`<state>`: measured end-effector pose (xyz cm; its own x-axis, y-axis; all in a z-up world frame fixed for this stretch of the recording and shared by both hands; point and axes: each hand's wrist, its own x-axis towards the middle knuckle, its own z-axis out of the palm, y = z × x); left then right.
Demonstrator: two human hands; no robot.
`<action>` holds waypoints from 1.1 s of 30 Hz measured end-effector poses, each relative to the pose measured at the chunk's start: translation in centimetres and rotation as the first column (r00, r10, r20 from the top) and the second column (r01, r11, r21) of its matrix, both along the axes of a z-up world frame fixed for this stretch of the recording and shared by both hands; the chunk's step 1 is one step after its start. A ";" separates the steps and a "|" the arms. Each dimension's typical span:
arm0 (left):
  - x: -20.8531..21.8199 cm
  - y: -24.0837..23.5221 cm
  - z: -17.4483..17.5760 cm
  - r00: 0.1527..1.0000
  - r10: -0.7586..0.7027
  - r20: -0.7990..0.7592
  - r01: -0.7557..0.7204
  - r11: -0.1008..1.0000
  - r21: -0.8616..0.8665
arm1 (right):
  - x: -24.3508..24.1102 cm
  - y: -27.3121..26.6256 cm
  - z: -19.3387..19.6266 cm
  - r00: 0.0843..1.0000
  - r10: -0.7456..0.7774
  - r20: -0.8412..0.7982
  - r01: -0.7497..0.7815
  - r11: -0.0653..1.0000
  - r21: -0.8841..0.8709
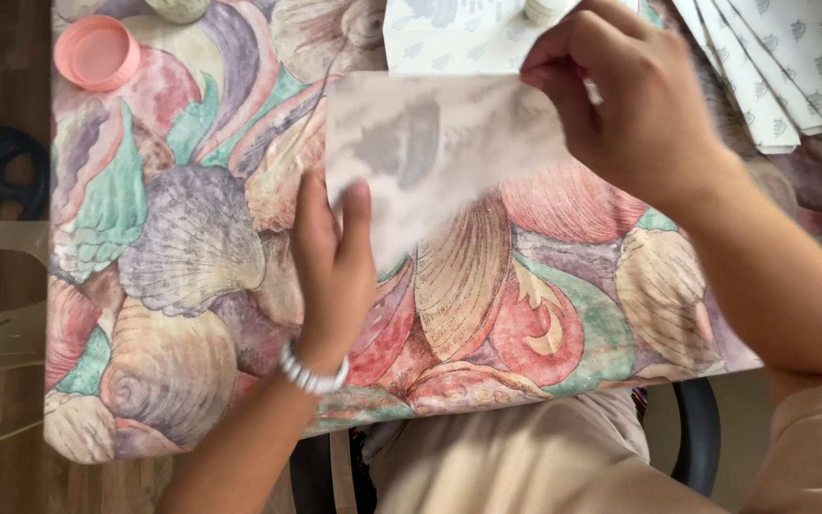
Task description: Folding individual sheets of printed packaging paper into a specific shape on a table.
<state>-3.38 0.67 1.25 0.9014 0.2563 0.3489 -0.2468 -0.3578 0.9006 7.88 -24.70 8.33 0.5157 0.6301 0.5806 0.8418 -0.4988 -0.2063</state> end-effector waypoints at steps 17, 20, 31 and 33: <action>10.5 1.6 -4.3 0.867 -0.282 -0.411 0.497 0.553 0.669 | 0.3 -1.3 -12.2 0.939 -0.211 -0.273 0.103 0.926 -0.364; 10.7 1.5 -4.4 0.855 -0.249 -0.456 0.515 0.519 0.682 | 0.3 -1.4 -12.1 0.936 -0.193 -0.293 0.086 0.936 -0.340; 11.4 1.3 -5.5 0.844 -0.291 -0.450 0.536 0.468 0.703 | 0.4 -1.4 -10.8 0.936 -0.163 -0.313 0.048 0.937 -0.347; 11.4 1.3 -5.9 0.855 -0.294 -0.427 0.518 0.458 0.723 | 0.3 -1.4 -10.5 0.941 -0.133 -0.310 0.000 0.920 -0.393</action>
